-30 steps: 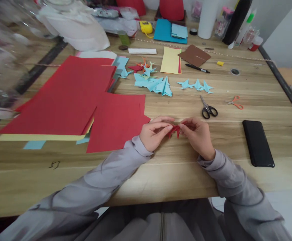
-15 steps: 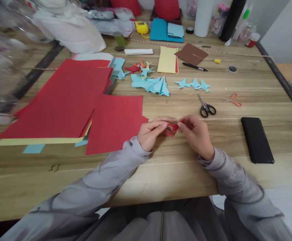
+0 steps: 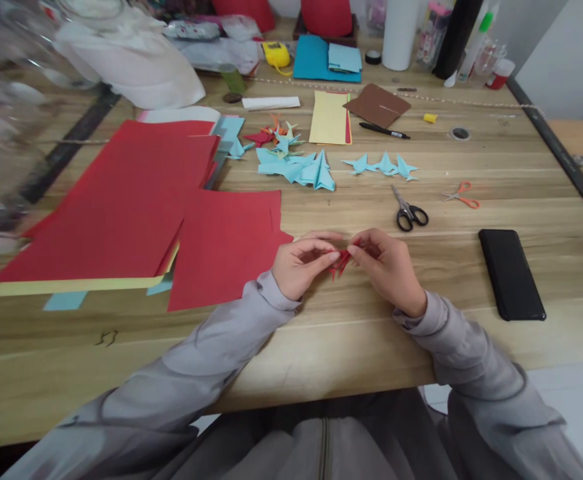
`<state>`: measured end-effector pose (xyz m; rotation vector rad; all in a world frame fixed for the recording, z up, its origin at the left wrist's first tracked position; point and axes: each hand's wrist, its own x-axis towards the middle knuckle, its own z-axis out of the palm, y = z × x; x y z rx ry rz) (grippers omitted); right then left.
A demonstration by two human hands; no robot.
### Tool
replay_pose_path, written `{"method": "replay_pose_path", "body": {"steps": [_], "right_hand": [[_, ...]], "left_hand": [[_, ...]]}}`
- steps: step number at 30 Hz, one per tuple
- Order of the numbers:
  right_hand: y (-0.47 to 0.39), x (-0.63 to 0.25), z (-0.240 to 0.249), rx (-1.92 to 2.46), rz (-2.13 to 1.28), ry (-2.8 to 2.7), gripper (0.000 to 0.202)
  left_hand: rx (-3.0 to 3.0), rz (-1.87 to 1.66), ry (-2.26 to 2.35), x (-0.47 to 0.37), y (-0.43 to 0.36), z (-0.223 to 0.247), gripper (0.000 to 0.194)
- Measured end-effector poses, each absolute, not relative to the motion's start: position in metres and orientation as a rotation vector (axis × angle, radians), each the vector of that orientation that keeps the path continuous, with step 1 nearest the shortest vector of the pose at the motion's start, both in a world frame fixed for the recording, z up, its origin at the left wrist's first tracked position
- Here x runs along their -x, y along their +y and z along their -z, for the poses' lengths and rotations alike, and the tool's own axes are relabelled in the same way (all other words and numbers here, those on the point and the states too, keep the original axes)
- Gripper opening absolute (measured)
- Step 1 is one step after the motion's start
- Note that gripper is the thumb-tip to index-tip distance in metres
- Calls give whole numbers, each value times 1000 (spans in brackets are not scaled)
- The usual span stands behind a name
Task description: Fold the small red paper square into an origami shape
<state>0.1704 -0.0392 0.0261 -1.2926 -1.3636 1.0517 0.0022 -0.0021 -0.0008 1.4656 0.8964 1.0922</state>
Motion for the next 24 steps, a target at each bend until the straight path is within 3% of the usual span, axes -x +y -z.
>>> {"method": "replay_pose_path", "body": {"steps": [24], "right_hand": [[-34,-175,-30,1239,-1127,-1335,24]], "left_hand": [[-1206,-987,748,-1,-3,4,33]]}}
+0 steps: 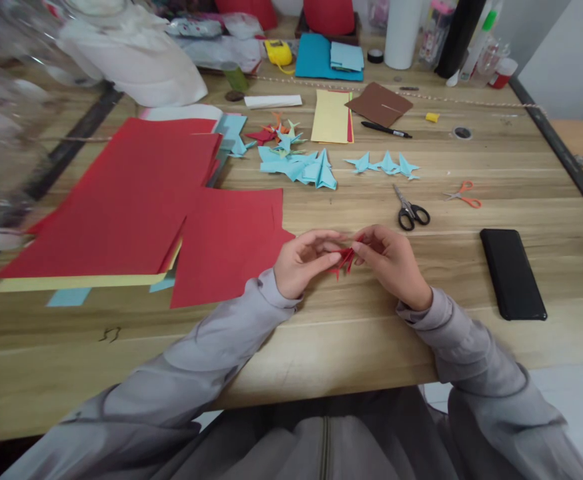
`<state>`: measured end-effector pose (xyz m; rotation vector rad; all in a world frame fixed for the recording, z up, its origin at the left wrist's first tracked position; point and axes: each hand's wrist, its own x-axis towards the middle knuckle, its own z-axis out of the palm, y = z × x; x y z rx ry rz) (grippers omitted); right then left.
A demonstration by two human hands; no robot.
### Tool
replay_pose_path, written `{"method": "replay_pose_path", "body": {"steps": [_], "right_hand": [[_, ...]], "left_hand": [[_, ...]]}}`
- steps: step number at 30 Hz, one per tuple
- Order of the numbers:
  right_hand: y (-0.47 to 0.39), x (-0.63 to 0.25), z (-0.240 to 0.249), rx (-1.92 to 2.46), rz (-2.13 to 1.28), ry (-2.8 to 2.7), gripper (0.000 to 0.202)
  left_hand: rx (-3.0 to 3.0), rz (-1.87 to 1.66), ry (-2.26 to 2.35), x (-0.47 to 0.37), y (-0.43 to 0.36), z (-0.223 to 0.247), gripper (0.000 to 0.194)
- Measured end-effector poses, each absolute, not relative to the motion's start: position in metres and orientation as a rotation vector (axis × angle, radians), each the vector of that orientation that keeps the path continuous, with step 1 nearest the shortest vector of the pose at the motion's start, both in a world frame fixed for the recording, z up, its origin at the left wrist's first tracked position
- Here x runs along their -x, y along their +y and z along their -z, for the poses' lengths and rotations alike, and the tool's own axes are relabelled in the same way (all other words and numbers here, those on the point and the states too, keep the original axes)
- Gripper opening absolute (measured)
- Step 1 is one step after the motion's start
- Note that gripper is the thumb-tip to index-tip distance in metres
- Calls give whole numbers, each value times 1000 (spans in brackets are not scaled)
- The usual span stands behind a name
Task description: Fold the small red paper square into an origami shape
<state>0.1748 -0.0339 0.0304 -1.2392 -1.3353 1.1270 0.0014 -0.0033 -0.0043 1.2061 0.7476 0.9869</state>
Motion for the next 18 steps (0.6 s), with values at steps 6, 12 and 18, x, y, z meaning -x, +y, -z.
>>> {"method": "replay_pose_path", "body": {"steps": [6,12,18], "right_hand": [[-36,-170,-29,1154,-1212,-1368,21],[-36,-173,-28,1212,-1101,-1375,24],[-39,-174,-30,1181,-779,-1701,4]], "left_hand": [[-1351,-980,667,-6,-9,7,35],[-1241,-998,772,-7,-10,-1,38],[-1013,-1068,829,-7,-4,-7,44]]}}
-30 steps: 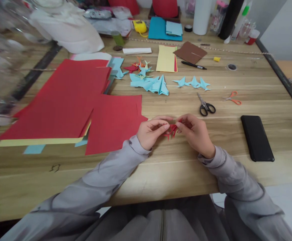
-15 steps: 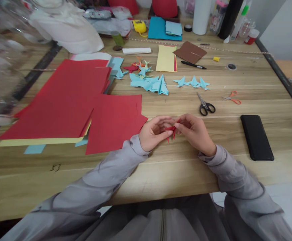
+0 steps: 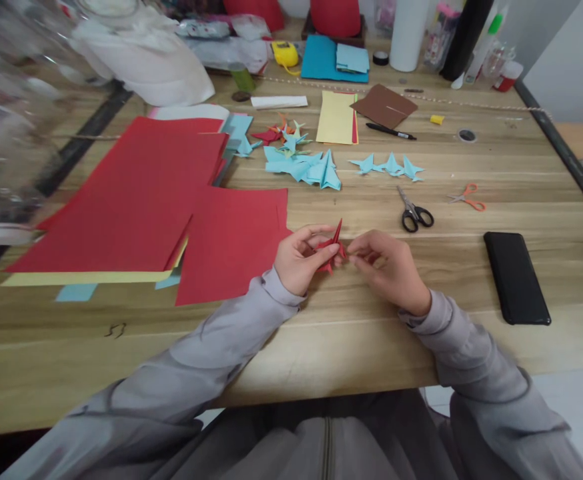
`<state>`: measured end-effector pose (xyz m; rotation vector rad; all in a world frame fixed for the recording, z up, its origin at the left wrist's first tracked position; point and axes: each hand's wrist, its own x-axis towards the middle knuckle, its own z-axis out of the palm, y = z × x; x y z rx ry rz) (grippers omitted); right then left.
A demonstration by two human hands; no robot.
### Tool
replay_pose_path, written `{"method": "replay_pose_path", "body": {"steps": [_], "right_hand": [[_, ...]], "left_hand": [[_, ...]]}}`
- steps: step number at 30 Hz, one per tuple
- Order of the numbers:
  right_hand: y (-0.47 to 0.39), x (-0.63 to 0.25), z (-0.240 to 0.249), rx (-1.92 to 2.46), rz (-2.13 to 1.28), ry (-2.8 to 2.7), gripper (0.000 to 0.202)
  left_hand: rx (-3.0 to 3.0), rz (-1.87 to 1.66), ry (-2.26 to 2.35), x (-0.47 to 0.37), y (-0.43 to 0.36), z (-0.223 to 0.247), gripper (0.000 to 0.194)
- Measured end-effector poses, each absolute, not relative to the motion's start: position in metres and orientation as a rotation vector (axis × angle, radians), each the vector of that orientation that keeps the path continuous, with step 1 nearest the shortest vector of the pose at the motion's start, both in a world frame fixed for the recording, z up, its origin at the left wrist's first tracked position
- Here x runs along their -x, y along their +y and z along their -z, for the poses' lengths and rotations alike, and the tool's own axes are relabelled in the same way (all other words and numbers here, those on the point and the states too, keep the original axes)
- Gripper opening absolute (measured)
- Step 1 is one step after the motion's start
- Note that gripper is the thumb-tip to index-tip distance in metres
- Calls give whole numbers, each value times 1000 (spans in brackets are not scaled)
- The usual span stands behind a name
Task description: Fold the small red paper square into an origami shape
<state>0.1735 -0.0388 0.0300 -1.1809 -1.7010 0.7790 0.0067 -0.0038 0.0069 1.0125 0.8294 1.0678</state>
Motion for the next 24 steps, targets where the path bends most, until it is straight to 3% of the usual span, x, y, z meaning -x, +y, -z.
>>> {"method": "replay_pose_path", "body": {"steps": [8,17,22,24], "right_hand": [[-41,-168,-29,1109,-466,-1888,10],[-41,-170,-29,1098,-422,-1926,9],[-41,-172,-30,1154,-432,-1885,9],[-41,-172,-31,1178,-434,-1880,9]], "left_hand": [[-985,-1038,811,-7,-3,-6,43],[-1049,-1020,795,-6,-2,1,31],[-1148,-999,696,-1,-1,3,42],[-1220,-957,650,1,-2,2,37]]}}
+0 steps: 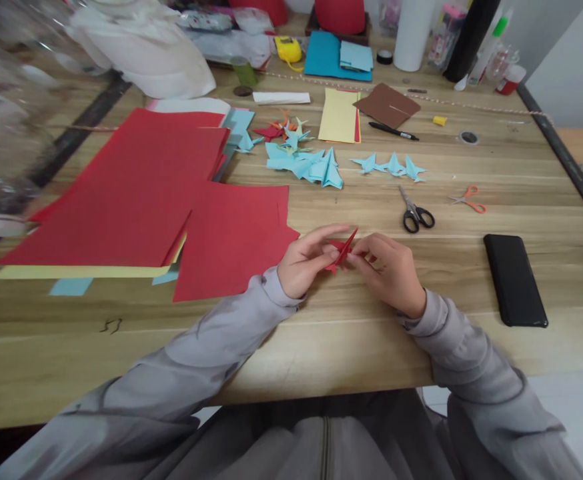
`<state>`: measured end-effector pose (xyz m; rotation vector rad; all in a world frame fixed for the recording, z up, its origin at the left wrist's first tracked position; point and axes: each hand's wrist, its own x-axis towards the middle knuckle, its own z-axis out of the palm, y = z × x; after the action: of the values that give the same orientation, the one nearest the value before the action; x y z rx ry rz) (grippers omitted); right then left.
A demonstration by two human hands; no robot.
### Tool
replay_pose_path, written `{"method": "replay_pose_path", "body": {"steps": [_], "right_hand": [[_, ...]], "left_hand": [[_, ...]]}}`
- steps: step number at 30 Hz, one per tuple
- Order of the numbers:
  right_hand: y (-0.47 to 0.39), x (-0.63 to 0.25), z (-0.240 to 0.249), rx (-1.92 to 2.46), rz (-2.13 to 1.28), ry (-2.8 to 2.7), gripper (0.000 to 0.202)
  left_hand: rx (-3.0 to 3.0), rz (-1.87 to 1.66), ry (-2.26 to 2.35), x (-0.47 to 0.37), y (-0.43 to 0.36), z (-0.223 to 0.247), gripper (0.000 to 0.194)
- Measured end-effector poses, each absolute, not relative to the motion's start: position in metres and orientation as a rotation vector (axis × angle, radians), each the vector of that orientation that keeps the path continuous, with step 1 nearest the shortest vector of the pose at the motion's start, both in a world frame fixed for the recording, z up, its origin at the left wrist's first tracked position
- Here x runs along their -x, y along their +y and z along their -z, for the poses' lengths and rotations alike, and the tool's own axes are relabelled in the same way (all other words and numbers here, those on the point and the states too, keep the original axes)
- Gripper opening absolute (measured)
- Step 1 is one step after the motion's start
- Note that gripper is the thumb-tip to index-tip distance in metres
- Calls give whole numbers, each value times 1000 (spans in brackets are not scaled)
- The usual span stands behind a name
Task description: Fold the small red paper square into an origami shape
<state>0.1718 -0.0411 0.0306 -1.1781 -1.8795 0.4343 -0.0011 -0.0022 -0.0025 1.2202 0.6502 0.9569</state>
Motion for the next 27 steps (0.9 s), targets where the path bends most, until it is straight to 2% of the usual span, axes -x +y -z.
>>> {"method": "replay_pose_path", "body": {"steps": [3,11,22,27], "right_hand": [[-41,-171,-30,1208,-412,-1884,10],[-41,-172,-28,1229,-372,-1873,8],[-38,-178,-32,1190,-632,-1961,10],[-38,-177,-30,1246,-916,-1776,10]], "left_hand": [[-1310,-932,628,2,-5,3,24],[-1211,-970,653,-6,-10,4,25],[-1442,-1059,778,-2,-7,-3,14],[-1534,-1074,823,-1,-9,-6,10]]}}
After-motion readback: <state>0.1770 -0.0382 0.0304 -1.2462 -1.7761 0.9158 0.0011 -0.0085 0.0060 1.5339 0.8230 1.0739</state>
